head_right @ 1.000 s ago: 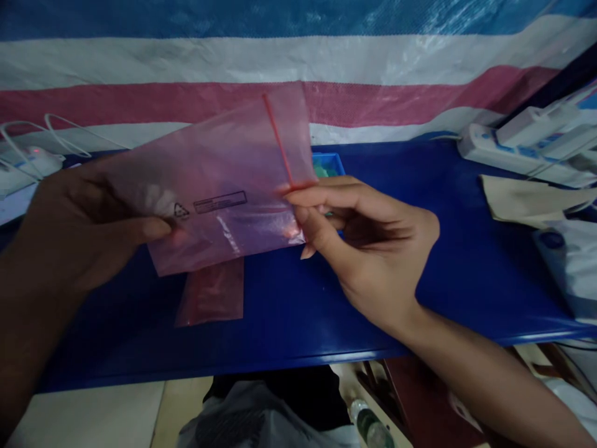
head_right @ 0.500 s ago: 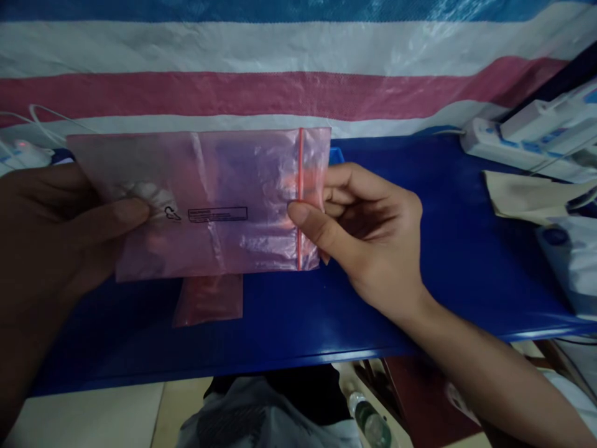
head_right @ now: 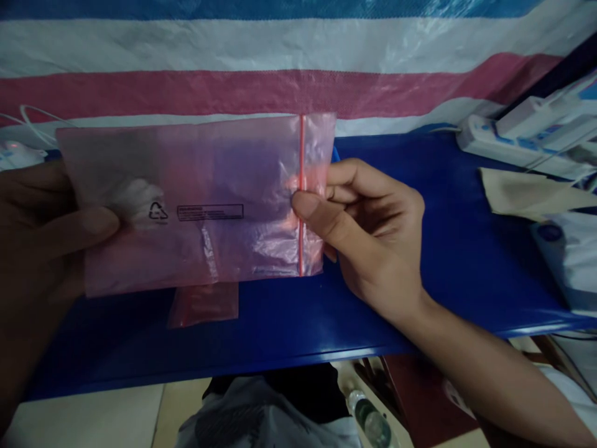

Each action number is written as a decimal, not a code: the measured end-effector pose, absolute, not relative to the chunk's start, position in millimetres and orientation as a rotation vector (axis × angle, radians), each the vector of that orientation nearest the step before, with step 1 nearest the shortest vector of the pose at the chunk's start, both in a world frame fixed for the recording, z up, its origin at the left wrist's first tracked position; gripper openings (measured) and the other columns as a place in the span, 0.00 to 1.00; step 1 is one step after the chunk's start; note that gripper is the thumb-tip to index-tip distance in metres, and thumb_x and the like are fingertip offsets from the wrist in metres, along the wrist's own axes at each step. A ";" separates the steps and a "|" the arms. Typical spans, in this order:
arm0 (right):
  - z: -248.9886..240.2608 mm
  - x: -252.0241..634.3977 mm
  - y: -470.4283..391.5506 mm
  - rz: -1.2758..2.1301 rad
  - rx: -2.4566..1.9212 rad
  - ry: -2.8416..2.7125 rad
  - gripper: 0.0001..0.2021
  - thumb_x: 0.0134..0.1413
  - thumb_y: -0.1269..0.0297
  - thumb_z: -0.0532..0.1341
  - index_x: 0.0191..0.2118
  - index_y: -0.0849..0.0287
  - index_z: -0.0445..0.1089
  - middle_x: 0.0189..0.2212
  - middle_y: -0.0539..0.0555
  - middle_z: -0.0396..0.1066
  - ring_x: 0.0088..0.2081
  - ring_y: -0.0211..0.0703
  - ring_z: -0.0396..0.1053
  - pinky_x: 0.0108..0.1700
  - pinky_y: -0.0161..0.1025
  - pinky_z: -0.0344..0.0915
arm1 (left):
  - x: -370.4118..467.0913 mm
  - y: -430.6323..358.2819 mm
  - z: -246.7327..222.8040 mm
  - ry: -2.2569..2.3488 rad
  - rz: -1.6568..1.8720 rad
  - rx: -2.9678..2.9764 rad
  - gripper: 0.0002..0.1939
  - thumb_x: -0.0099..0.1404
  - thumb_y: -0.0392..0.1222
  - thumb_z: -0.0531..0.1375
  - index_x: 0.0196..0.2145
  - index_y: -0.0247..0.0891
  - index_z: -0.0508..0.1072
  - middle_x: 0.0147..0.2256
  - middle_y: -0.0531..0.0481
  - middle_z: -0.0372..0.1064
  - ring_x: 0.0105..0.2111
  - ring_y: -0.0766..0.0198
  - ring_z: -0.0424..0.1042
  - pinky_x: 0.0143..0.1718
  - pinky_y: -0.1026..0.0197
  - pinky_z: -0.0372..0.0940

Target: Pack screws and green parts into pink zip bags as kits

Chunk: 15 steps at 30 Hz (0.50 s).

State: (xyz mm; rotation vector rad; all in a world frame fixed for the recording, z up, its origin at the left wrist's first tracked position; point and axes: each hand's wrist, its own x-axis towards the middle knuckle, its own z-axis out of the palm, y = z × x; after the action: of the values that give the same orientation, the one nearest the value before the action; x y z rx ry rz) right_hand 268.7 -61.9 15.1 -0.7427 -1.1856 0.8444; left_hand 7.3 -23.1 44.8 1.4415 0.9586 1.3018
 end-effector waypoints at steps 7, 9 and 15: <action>13.4 271.7 -61.0 0.767 -0.747 -1.217 0.10 0.57 0.78 0.71 0.34 0.54 0.85 0.21 0.44 0.74 0.18 0.32 0.61 0.19 0.33 0.56 | 1.4 -21.9 35.5 0.906 1.307 1.478 0.12 0.57 0.32 0.79 0.39 0.38 0.87 0.31 0.56 0.80 0.27 0.64 0.80 0.30 0.62 0.81; 12.4 273.2 -61.6 0.713 -0.769 -1.268 0.09 0.58 0.77 0.71 0.35 0.53 0.85 0.20 0.43 0.73 0.17 0.31 0.59 0.18 0.33 0.54 | 2.2 -24.8 38.3 0.921 1.258 1.515 0.08 0.59 0.32 0.77 0.36 0.38 0.86 0.29 0.56 0.79 0.25 0.62 0.80 0.32 0.55 0.84; 10.1 274.7 -66.4 0.520 -0.757 -1.354 0.08 0.61 0.74 0.72 0.40 0.52 0.87 0.27 0.49 0.80 0.25 0.39 0.73 0.26 0.36 0.69 | 6.3 -28.3 44.5 0.882 1.210 1.520 0.06 0.59 0.30 0.74 0.31 0.39 0.85 0.25 0.56 0.78 0.20 0.62 0.77 0.21 0.61 0.76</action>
State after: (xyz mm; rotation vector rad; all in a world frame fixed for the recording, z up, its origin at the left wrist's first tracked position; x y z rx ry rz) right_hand 274.7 -66.4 10.1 -0.7571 -1.3536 0.5202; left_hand 6.3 -28.3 44.5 1.5195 0.8822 1.2096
